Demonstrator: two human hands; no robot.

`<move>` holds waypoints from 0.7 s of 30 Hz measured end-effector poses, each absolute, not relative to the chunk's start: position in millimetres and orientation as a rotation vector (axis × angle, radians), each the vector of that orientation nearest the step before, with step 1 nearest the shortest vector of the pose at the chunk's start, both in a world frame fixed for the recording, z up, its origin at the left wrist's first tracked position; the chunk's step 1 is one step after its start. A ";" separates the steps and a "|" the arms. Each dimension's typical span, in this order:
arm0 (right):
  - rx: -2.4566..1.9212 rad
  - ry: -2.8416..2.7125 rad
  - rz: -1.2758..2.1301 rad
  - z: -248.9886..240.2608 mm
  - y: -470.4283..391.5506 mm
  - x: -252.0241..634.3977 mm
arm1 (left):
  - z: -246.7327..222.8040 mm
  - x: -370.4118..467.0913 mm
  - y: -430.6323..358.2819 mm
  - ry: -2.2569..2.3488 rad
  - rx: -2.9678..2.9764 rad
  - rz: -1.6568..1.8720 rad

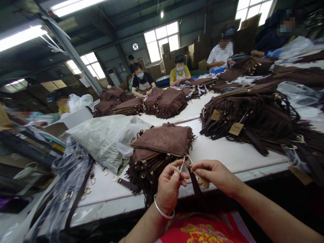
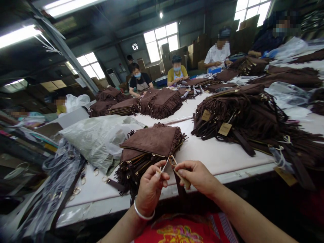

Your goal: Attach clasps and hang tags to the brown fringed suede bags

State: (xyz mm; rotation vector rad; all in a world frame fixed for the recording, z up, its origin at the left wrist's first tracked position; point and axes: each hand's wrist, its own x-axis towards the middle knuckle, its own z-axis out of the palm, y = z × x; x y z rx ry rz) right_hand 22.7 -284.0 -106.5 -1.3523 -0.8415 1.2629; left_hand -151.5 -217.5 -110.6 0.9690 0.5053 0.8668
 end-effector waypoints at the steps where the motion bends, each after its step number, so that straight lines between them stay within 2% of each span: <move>1: -1.370 -0.846 1.211 -103.0 -282.9 24.4 | -107.9 -151.4 -218.1 0.484 0.934 0.844; 5: -1.430 -0.817 0.870 -93.1 -274.3 30.4 | -108.3 -142.5 -217.2 0.516 0.769 0.810; 8: -1.440 -0.963 0.759 -88.0 -268.5 28.8 | -115.1 -133.1 -215.9 0.636 0.771 0.829; 21: -1.514 -1.100 0.980 -109.9 -274.6 -2.4 | -119.0 -139.8 -218.8 0.823 0.994 0.702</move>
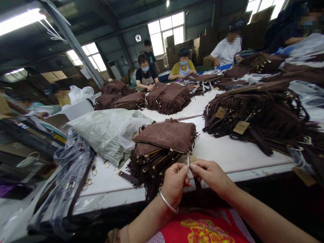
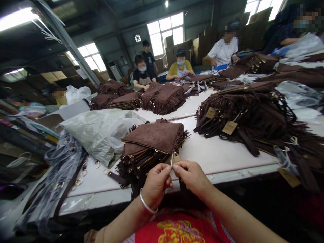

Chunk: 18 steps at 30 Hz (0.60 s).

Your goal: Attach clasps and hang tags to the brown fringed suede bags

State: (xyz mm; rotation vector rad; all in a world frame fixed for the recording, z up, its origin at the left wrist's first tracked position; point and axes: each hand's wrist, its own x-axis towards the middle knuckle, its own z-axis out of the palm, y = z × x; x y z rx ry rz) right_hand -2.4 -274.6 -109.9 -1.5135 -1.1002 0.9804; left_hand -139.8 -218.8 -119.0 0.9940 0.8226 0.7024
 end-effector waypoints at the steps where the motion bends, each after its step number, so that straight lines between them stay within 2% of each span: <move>1: -1.493 -1.043 1.029 -109.5 -272.9 -4.4 | -119.1 -139.2 -219.5 0.830 1.016 0.701; 9: -1.438 -0.850 1.118 -113.0 -267.7 -10.5 | -126.3 -144.0 -220.8 0.819 1.011 0.744; 14: -1.538 -0.958 1.006 -114.9 -269.4 -3.9 | -119.2 -148.1 -216.9 0.661 0.871 0.766; 18: -1.596 -1.097 0.866 -110.8 -272.4 8.2 | -112.2 -152.2 -212.7 0.473 0.715 0.634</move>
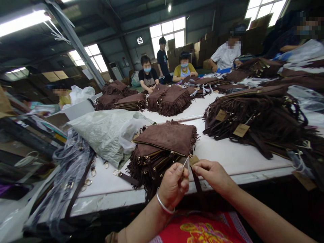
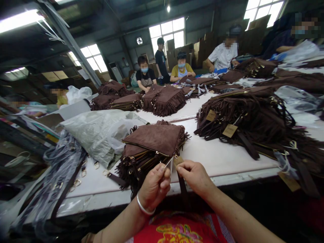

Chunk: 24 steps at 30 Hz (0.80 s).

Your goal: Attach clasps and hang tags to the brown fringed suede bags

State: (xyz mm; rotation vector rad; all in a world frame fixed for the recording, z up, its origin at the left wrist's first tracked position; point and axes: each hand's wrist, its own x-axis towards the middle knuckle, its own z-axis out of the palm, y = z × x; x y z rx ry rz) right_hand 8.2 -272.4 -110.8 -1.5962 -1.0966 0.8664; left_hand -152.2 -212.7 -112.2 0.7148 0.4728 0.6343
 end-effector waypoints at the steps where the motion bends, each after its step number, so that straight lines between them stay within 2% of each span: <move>1: -1.587 -1.097 0.846 -109.8 -273.8 11.0 | -111.9 -153.7 -211.7 0.457 0.730 0.588; 8: -1.352 -0.776 1.034 -113.3 -282.6 2.9 | -108.1 -159.9 -212.2 0.459 0.991 0.438; 14: -1.291 -1.050 1.081 -118.2 -291.1 0.8 | -100.3 -157.7 -215.6 0.375 1.154 0.395; 19: -1.282 -1.388 0.900 -112.5 -300.4 12.1 | -102.4 -153.4 -206.1 0.489 1.280 0.608; 24: -1.034 -0.958 0.988 -101.2 -287.3 14.8 | -96.9 -144.7 -202.6 0.622 1.437 0.732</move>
